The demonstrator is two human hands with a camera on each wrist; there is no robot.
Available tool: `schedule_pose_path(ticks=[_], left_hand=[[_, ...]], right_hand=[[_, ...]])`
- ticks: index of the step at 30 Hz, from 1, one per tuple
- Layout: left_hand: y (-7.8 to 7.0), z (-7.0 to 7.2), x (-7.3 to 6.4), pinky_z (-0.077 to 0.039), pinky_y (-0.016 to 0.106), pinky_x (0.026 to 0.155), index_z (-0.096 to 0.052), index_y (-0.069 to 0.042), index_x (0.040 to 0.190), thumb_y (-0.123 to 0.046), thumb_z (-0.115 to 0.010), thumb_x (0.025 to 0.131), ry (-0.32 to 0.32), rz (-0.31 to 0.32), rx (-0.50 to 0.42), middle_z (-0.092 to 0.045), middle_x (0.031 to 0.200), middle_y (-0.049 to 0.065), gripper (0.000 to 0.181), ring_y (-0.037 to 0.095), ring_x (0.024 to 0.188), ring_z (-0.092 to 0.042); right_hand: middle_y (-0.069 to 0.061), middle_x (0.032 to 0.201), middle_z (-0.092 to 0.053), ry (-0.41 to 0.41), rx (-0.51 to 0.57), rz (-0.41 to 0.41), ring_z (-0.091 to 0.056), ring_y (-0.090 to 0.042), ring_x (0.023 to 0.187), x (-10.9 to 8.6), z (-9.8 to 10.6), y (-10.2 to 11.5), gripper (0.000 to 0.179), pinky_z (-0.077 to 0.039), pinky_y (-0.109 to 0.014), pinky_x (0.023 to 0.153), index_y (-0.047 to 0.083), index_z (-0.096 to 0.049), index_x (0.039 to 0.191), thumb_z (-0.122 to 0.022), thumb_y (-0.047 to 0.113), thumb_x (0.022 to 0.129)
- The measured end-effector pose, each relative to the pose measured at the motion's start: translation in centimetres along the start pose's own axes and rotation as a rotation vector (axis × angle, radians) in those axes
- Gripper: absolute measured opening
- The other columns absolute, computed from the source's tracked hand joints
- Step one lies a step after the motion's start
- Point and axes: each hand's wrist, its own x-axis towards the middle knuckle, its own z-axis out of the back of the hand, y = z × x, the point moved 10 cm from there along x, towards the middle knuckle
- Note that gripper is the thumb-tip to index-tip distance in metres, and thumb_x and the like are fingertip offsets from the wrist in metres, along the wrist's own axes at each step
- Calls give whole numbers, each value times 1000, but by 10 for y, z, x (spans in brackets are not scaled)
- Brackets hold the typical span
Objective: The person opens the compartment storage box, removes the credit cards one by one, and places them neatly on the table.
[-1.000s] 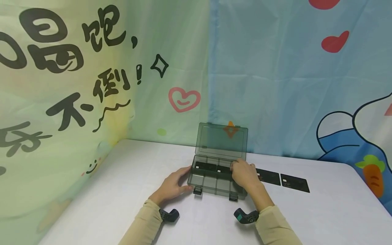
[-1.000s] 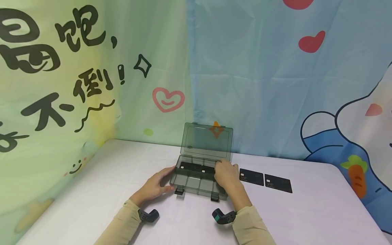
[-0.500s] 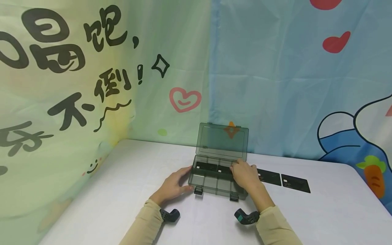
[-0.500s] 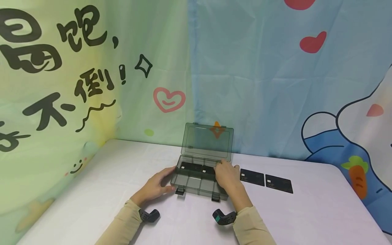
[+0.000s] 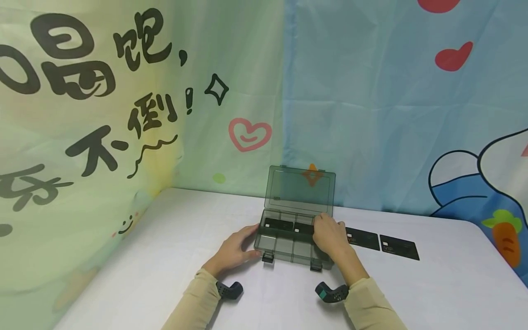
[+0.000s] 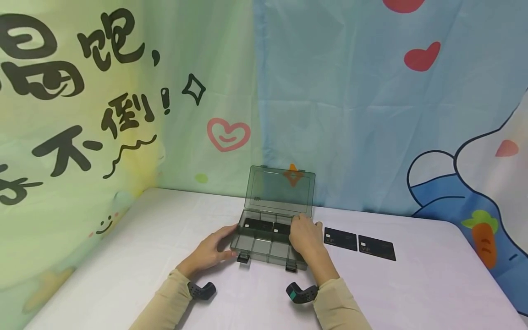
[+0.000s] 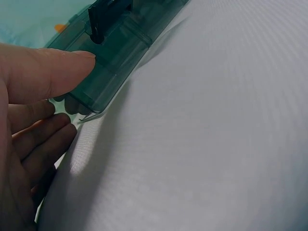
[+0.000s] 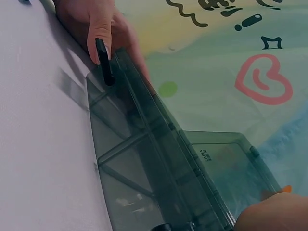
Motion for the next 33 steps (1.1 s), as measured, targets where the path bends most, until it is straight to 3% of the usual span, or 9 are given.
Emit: schedule_pose_path(ticks=[11, 17, 22, 27, 33], left_hand=[[-1, -1, 2, -31, 52, 113, -37, -13, 146, -37, -69, 79, -2, -26, 8, -45, 147, 7, 78, 31, 136, -41], [0, -1, 1, -31, 53, 113, -37, -13, 146, -39, -68, 79, -1, -27, 16, -44, 147, 7, 78, 32, 135, -41], [2, -1, 0, -31, 53, 113, -37, -11, 146, -38, -69, 79, -9, -31, 23, -45, 146, 9, 78, 32, 135, -42], [1, -2, 0, -31, 52, 114, -37, -13, 146, -38, -69, 79, -3, -28, 24, -45, 147, 6, 78, 30, 136, -41], [-1, -1, 0, -30, 52, 114, -37, -13, 146, -37, -69, 79, -3, -25, 19, -45, 147, 6, 78, 30, 136, -41]], right_hand=[[-15, 97, -58, -24, 51, 0, -59, -31, 89, 1, 0, -1, 22, -50, -54, 73, -5, -61, 104, -59, 2, 84], [-15, 93, -56, -89, 68, 26, -58, -28, 84, -4, 4, 4, 20, -54, -44, 66, -7, -60, 103, -60, -2, 83], [-19, 98, -56, -122, 82, 32, -57, -30, 89, -10, 5, 10, 24, -56, -42, 69, -10, -59, 107, -62, -4, 83], [-21, 101, -57, -150, 81, 2, -56, -32, 93, -14, 8, 11, 27, -56, -43, 71, -9, -61, 109, -64, -3, 83], [-19, 98, -56, -167, 106, -50, -55, -29, 85, -15, 10, 10, 31, -54, -41, 63, -8, -62, 110, -68, -1, 81]])
